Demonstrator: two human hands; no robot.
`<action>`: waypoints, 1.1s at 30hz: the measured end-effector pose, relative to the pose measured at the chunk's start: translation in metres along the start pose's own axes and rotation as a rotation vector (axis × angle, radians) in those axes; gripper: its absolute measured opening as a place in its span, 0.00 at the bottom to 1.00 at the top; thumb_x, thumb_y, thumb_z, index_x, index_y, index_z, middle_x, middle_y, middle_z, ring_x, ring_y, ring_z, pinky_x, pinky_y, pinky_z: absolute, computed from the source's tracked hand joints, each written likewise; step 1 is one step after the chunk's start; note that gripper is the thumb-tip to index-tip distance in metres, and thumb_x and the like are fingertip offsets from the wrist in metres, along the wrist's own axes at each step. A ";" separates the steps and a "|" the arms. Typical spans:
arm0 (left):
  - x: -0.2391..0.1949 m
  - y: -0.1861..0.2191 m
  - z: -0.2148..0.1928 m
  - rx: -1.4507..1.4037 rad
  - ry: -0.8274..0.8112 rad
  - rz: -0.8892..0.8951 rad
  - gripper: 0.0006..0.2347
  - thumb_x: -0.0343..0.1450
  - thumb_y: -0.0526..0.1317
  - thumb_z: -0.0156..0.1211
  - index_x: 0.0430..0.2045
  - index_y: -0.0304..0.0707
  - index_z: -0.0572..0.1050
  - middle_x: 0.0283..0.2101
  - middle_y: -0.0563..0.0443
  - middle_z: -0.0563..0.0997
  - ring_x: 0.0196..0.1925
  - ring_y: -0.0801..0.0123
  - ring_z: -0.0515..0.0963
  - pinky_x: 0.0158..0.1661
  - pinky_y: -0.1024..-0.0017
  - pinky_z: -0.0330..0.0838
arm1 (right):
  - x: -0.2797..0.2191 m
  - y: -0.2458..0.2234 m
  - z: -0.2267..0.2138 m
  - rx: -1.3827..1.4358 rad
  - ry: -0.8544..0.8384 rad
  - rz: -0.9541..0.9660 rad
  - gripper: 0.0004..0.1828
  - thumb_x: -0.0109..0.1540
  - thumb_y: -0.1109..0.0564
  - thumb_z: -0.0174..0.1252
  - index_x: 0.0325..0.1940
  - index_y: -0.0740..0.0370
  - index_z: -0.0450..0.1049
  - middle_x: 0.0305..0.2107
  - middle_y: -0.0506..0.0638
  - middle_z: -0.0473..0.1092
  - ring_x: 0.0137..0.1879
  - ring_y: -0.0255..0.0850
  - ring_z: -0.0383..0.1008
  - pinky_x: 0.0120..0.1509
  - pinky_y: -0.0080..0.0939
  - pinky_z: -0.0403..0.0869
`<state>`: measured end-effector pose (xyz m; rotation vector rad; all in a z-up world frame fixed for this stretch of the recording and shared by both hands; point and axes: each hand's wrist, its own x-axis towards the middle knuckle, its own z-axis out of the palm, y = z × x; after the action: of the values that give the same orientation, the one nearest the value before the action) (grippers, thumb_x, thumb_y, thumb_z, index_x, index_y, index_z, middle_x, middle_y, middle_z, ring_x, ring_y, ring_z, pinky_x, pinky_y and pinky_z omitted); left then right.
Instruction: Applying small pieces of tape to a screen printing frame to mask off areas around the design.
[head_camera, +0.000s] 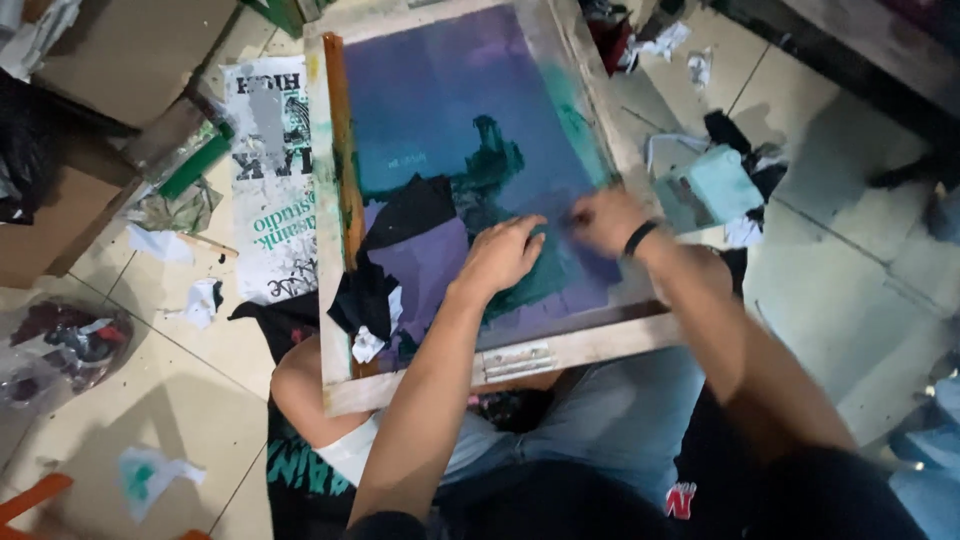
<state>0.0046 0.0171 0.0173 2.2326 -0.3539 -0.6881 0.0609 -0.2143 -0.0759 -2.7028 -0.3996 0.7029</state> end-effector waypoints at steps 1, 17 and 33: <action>0.002 -0.001 -0.001 -0.002 0.008 0.001 0.18 0.80 0.40 0.41 0.63 0.32 0.69 0.60 0.28 0.76 0.63 0.41 0.76 0.62 0.49 0.69 | 0.011 0.006 0.007 -0.006 0.002 -0.005 0.13 0.59 0.48 0.62 0.45 0.51 0.83 0.37 0.51 0.81 0.50 0.53 0.81 0.54 0.53 0.78; 0.003 0.000 0.005 0.001 -0.034 0.004 0.19 0.79 0.41 0.42 0.65 0.34 0.68 0.60 0.30 0.76 0.63 0.44 0.76 0.62 0.50 0.69 | -0.017 -0.005 -0.022 -0.059 -0.070 -0.189 0.13 0.68 0.52 0.54 0.50 0.56 0.81 0.44 0.58 0.77 0.53 0.58 0.78 0.55 0.54 0.78; -0.012 0.020 -0.020 -0.133 0.047 0.012 0.17 0.78 0.37 0.43 0.62 0.34 0.70 0.58 0.27 0.76 0.62 0.41 0.76 0.60 0.48 0.72 | -0.066 -0.028 -0.059 -0.111 -0.254 -0.178 0.15 0.70 0.50 0.50 0.51 0.55 0.80 0.46 0.58 0.76 0.59 0.56 0.75 0.61 0.54 0.75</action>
<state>0.0056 0.0207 0.0473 2.1151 -0.2892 -0.6340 0.0299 -0.2250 0.0114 -2.6417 -0.7507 1.0010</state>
